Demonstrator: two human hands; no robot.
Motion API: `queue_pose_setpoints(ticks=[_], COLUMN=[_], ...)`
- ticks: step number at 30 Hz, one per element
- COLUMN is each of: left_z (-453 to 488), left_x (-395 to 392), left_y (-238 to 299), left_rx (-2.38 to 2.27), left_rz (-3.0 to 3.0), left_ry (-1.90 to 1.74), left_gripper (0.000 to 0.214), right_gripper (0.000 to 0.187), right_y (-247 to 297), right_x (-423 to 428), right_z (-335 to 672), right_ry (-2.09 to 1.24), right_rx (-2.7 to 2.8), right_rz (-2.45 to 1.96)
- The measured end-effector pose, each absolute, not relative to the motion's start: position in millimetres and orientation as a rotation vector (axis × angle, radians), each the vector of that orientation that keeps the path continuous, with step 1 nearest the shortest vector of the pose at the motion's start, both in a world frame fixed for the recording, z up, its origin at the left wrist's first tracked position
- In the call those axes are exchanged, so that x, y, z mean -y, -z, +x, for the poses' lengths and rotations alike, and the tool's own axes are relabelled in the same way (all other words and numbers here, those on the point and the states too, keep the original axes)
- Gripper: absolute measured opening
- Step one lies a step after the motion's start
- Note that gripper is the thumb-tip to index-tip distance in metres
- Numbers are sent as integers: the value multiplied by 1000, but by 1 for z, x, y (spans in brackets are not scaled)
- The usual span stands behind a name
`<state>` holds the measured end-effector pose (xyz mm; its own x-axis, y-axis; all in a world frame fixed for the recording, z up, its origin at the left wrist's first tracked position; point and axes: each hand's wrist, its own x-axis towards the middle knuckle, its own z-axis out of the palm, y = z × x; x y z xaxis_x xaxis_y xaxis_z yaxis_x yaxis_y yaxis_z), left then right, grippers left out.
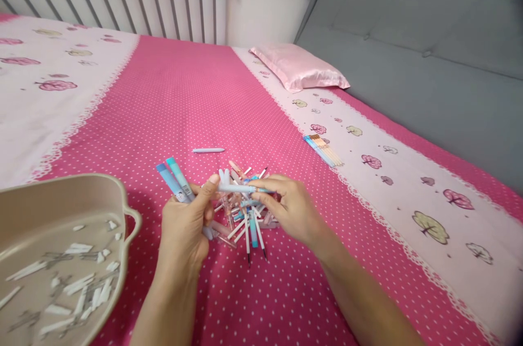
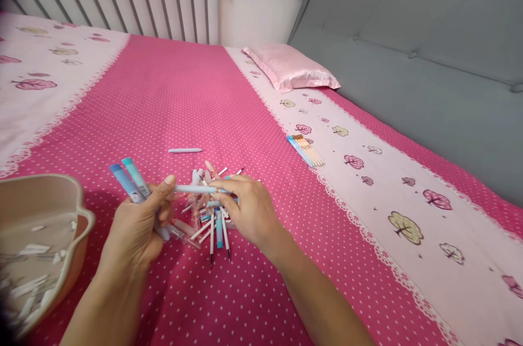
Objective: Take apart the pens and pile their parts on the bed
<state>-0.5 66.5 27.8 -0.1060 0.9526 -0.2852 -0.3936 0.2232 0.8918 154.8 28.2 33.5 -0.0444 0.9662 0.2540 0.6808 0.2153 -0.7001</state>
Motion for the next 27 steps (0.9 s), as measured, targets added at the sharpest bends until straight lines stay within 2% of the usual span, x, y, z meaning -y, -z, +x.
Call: queue_pose_setpoints(ticks=[11, 17, 24, 27], left_z=[3, 3, 2, 1], left_x=[-64, -64, -64, -62], left_y=[-24, -25, -26, -28], left_rx=[-1228, -1225, -1315, -1261], left_rz=[774, 851, 886, 899], left_ry=[-1217, -1251, -1240, -1261], left_gripper=[34, 30, 37, 30], right_gripper=[18, 25, 16, 18], right_y=[-29, -33, -39, -38], right_x=[-29, -29, -30, -29], right_z=[154, 156, 162, 166], right_ry=[-135, -433, -570, -664], right_rx=[1600, 1679, 1787, 1685], right_rz=[-1485, -1565, -1495, -1496])
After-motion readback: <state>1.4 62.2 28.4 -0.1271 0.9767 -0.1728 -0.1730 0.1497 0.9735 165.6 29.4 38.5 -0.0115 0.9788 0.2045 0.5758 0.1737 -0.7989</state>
